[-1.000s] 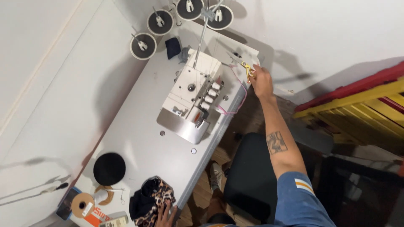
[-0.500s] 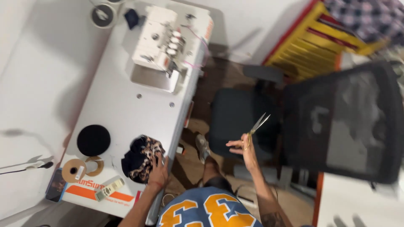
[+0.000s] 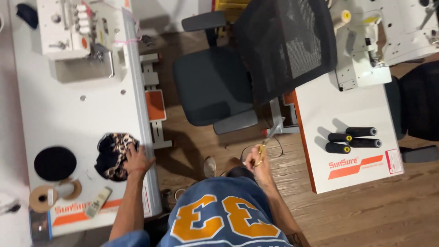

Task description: The person removes spools from a sewing machine, carries them to another machine, and then threads multiple spools onto the second machine. They use shears to cut thread and guide the thread through the machine's tension guides and spool holders.

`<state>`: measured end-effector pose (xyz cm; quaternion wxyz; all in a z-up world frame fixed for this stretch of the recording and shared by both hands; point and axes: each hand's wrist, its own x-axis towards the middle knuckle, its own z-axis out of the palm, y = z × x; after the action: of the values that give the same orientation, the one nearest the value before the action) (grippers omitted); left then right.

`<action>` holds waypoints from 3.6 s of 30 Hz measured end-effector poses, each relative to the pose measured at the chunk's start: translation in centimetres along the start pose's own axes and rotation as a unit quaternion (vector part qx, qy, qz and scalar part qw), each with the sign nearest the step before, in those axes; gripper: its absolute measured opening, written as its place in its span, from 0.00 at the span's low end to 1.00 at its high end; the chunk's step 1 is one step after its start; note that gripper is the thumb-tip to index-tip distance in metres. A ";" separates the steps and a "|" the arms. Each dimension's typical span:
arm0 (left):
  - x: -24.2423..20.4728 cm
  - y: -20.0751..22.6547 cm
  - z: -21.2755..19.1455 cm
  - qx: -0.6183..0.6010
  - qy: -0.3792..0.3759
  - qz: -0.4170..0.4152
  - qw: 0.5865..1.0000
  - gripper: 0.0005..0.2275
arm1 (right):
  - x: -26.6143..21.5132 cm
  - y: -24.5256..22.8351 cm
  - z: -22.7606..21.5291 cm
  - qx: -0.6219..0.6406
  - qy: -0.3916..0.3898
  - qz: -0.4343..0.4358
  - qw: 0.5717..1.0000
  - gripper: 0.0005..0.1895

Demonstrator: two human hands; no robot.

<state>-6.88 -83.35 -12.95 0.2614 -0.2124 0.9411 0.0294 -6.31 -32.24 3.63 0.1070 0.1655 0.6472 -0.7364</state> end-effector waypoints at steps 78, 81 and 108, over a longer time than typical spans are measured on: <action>-36.4 57.0 25.8 -0.128 -0.299 0.161 0.932 0.32 | 17.3 -36.1 -49.9 -0.800 -0.022 -0.062 0.596 0.46; -37.7 56.6 25.9 -0.222 -0.286 0.110 0.925 0.28 | 26.2 -37.5 -49.2 -0.785 -0.009 -0.058 0.616 0.52; -40.0 60.8 24.6 -0.458 -0.171 -0.075 0.869 0.19 | 38.8 -45.1 -38.9 -0.757 -0.109 -0.057 0.642 0.56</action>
<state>10.61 -8.70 -17.36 0.2933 -0.3698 0.7435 0.4736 -54.76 14.73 26.02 0.2225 -0.0917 0.9706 -0.0067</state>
